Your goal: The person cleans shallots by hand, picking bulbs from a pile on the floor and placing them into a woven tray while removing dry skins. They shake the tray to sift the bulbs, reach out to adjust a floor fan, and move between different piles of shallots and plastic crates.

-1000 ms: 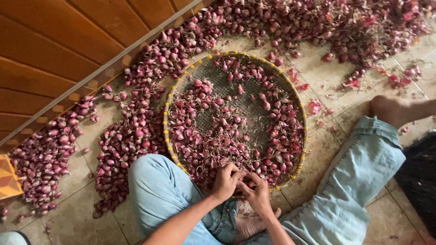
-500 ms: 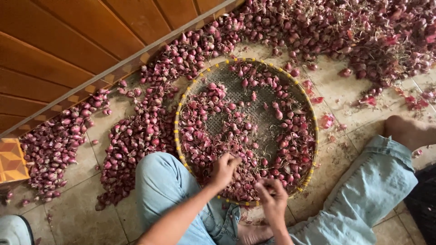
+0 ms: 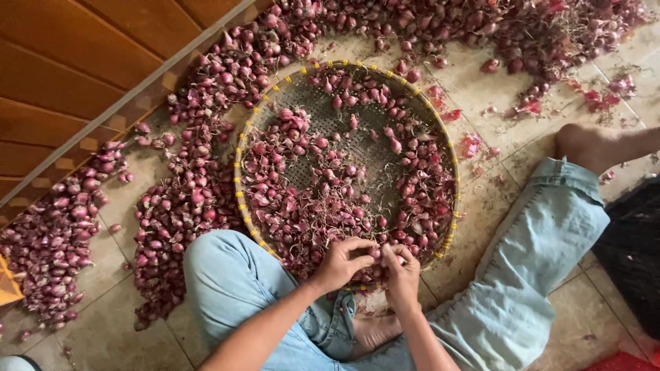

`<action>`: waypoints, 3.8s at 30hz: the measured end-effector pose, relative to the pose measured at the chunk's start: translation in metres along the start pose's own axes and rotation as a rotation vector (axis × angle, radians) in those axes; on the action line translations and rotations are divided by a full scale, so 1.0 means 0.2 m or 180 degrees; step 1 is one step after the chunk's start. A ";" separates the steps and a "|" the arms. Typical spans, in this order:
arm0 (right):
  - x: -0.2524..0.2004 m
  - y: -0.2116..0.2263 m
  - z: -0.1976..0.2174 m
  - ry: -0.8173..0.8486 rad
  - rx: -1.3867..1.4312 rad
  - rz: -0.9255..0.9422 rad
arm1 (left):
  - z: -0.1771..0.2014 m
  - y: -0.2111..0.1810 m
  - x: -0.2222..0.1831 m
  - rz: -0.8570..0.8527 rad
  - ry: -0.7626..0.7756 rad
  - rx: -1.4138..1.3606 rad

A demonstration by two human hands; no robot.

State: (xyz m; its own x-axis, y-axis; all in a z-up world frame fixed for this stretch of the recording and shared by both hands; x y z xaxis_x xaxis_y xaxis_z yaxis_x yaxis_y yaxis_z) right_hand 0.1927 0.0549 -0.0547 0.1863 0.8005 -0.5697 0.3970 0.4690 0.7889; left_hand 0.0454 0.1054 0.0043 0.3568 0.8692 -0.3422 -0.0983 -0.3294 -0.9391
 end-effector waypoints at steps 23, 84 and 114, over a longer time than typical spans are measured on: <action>0.01 -0.02 -0.02 0.0319 0.0589 -0.0486 | 0.25 0.17 0.00 -0.0260 -0.0822 0.0745; 0.05 -0.03 -0.07 0.0945 0.0923 -0.0503 | 0.38 0.03 0.05 0.0147 -0.0242 -0.1546; 0.00 -0.05 -0.14 0.0607 -0.1106 0.0141 | 0.15 0.19 -0.08 -0.0199 -0.0811 0.0637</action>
State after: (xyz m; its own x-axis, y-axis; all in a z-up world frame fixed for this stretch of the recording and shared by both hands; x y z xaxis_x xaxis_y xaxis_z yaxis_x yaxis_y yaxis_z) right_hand 0.1635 0.0610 -0.0559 0.0132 0.8624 -0.5060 0.0585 0.5045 0.8614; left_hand 0.0077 0.0908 -0.0265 0.1266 0.9581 -0.2571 -0.2731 -0.2155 -0.9375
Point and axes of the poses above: each hand's wrist, its own x-axis towards the middle knuckle, its own z-axis out of the back of the hand, y = z × x, the point moved 9 cm from there along x, towards the middle knuckle, and after that the axes turned 1 degree about y, right-handed, at the moved point
